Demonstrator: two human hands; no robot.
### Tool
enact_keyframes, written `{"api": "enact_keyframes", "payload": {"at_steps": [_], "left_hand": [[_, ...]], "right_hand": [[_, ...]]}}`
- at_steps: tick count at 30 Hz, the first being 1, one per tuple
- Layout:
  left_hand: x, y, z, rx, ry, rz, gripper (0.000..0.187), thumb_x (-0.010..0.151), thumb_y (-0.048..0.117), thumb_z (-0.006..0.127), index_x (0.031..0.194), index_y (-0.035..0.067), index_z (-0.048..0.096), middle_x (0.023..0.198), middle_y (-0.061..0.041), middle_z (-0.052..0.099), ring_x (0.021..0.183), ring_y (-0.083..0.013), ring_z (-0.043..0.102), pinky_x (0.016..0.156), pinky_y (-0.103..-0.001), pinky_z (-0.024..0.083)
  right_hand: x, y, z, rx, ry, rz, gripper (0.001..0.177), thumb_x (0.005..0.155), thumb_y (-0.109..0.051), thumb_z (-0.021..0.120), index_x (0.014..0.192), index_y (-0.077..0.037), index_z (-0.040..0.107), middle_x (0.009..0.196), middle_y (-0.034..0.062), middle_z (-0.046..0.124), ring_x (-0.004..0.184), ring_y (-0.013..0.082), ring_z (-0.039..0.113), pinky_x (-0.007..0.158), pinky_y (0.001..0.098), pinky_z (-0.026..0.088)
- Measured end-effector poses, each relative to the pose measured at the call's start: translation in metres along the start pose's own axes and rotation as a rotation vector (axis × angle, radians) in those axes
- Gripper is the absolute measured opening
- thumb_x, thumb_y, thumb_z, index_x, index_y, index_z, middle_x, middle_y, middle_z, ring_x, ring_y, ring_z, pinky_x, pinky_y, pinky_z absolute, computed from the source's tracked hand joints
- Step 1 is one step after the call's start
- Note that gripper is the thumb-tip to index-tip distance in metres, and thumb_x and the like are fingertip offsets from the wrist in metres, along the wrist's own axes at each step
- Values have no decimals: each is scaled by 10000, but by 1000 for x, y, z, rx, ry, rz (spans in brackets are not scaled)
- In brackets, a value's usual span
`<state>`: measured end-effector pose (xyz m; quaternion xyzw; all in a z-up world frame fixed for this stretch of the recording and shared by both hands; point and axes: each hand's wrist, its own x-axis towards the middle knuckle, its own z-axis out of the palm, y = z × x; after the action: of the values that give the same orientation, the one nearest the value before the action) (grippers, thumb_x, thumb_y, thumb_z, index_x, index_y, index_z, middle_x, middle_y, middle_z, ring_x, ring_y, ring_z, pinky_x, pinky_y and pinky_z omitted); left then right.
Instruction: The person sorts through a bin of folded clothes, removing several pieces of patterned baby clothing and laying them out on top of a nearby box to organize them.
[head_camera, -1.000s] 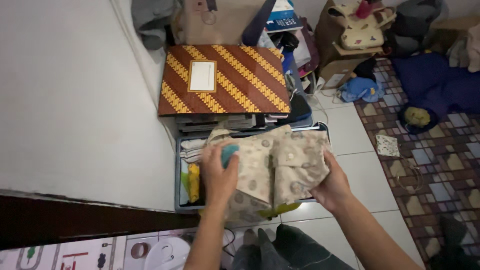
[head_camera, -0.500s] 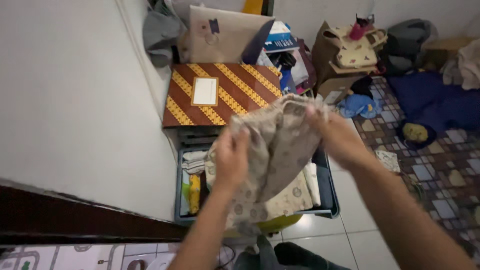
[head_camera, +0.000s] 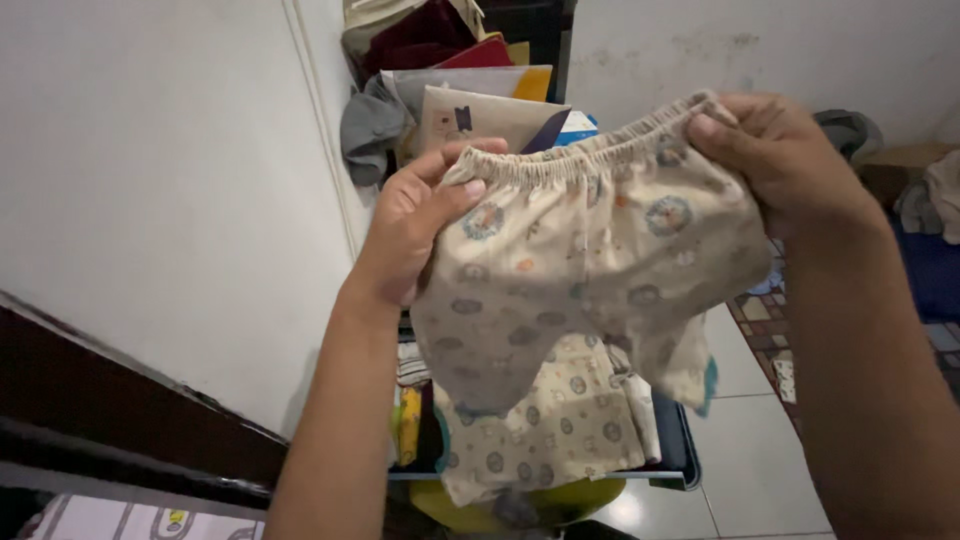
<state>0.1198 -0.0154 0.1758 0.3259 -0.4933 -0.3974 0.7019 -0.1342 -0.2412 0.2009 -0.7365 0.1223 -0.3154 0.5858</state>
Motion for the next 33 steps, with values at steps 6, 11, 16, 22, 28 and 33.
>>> {"api": "enact_keyframes", "payload": {"at_steps": [6,11,16,22,28,33], "left_hand": [[28,-34,0,193,380,54,342,900,55,676,1237,26,628,1091,-100,745,915,-142,723,801,-283,592],[39,-58,42,607,362,266,283,926,112,699,1187,54,606,1083,-92,706,957,-139,715,799,-280,601],[45,-40,71,634,139,273,204,1036,156,608,1232,111,645,1091,-51,712,1003,-148,708,922,-293,594],[56,-4,45,1303,-13,853,314,854,230,775,1122,104,672,1113,-199,554,1087,-354,605,959,-420,503],[92,2,10,1369,-363,453,555,857,404,842,1229,27,675,1151,-180,643,1071,-325,633,906,-415,506],[105,25,13,1427,-379,163,500,794,371,729,1172,43,715,1055,-154,729,978,-259,731,844,-396,566]], "right_hand": [[21,21,27,-103,162,15,88,1053,-144,612,1060,-148,700,915,29,722,723,88,656,567,272,560],[13,32,52,-379,67,-231,203,1005,-42,554,1069,-49,746,968,68,731,796,120,651,709,283,551],[9,21,74,-722,19,-362,373,874,-130,761,1208,5,663,1030,153,631,874,182,600,764,341,567],[11,8,58,-246,-78,-297,204,1030,-127,609,1170,5,679,995,16,703,870,79,672,740,265,576],[16,3,36,-425,-115,-372,201,1076,-111,548,1134,10,698,928,1,686,779,58,647,672,226,545],[17,5,33,-350,-97,-333,221,1093,-121,595,1215,13,722,961,-5,695,832,29,608,710,208,514]]}}
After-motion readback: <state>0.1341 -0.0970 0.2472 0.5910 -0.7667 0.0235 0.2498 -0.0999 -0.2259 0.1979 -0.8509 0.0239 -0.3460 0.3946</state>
